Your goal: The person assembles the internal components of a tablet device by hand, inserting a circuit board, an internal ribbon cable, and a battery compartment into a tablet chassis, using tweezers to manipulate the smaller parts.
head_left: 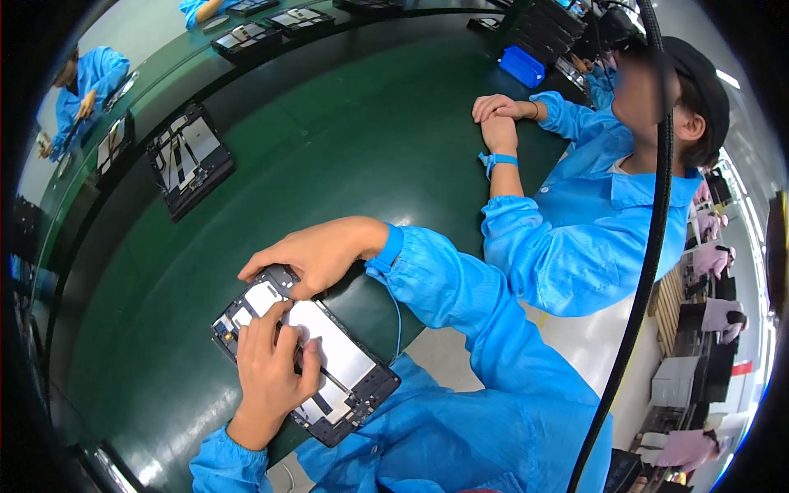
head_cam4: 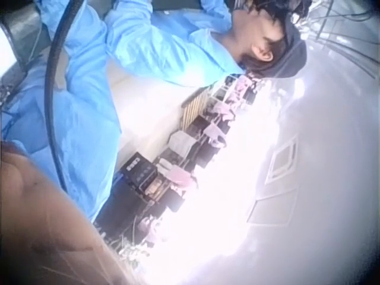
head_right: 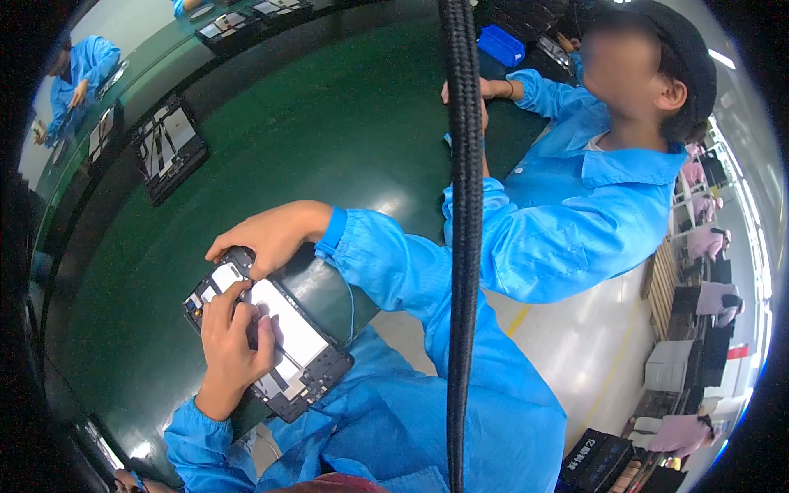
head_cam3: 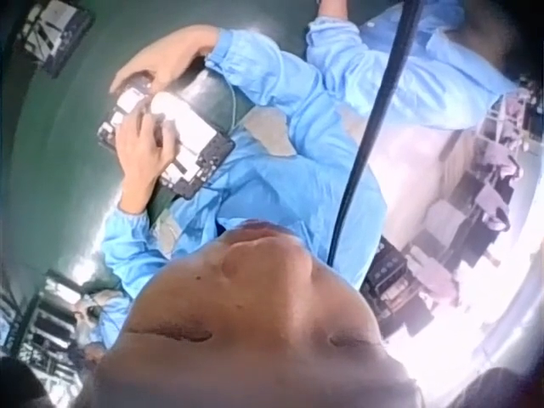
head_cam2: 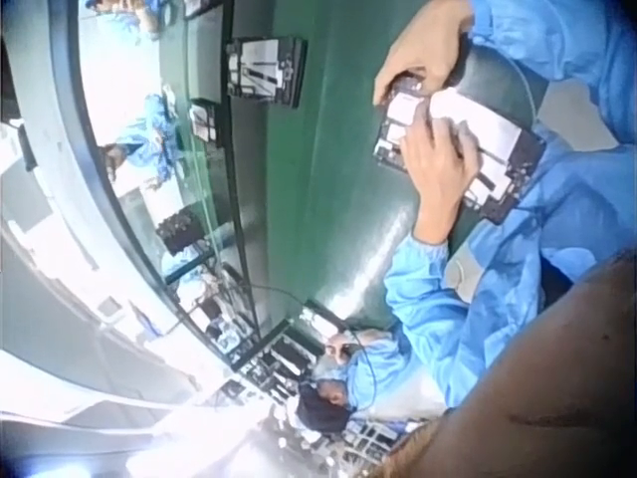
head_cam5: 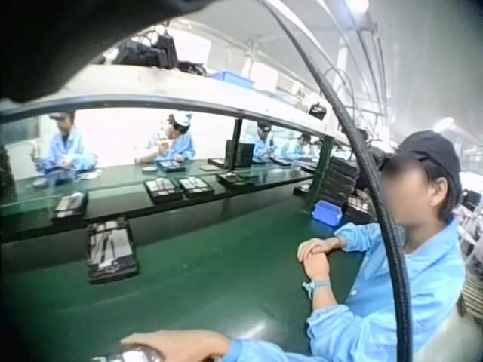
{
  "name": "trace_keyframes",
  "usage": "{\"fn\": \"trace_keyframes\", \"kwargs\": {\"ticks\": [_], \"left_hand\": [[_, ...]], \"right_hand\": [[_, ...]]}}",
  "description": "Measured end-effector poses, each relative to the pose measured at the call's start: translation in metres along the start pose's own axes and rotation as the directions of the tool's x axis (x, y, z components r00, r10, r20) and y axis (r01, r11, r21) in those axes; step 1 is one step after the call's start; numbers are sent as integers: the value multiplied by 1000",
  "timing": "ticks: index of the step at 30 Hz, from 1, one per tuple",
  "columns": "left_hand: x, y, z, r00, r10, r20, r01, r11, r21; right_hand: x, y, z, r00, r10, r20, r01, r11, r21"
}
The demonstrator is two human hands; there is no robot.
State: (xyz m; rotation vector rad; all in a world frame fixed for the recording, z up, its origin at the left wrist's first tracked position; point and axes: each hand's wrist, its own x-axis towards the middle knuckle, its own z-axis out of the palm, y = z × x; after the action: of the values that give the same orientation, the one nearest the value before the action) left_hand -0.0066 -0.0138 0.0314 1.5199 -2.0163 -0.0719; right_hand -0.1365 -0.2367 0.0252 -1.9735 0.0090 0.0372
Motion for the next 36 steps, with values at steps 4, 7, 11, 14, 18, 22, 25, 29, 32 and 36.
{"fn": "trace_keyframes", "kwargs": {"ticks": [4,7,11,14,18,22,25,29,32,36], "left_hand": [[0,-1,3,1000,-1,-9,1,1000,-8],[3,3,5,1000,-2,-15,2,1000,-6],[10,7,8,1000,-4,-7,4,1000,-2],[15,9,11,1000,-5,-7,5,1000,-13],[21,9,18,1000,-8,-11,8,999,-31],[25,6,19,1000,-6,-21,5,999,-45],[25,-2,22,1000,3,-15,-4,997,-76],[27,-15,16,999,-33,31,36,993,-108],[16,-36,0,990,23,-136,-31,998,-55],[-26,-76,-32,943,36,-331,5,993,122]], "right_hand": [[0,2,1,1000,13,1,-13,1000,2],[-5,0,-3,1000,25,3,-25,1000,2],[-12,-4,-9,993,112,30,-114,991,73],[-16,2,-13,992,124,32,-126,989,78],[-21,4,-20,992,120,33,-122,991,59],[-20,7,-23,999,41,0,-40,999,-23],[-18,18,-22,999,-28,-39,28,1000,-15],[-19,15,-29,998,67,-5,-67,998,-5],[-12,21,-28,999,36,-23,-36,999,14],[5,2,-24,996,91,1,-91,996,-6]]}}
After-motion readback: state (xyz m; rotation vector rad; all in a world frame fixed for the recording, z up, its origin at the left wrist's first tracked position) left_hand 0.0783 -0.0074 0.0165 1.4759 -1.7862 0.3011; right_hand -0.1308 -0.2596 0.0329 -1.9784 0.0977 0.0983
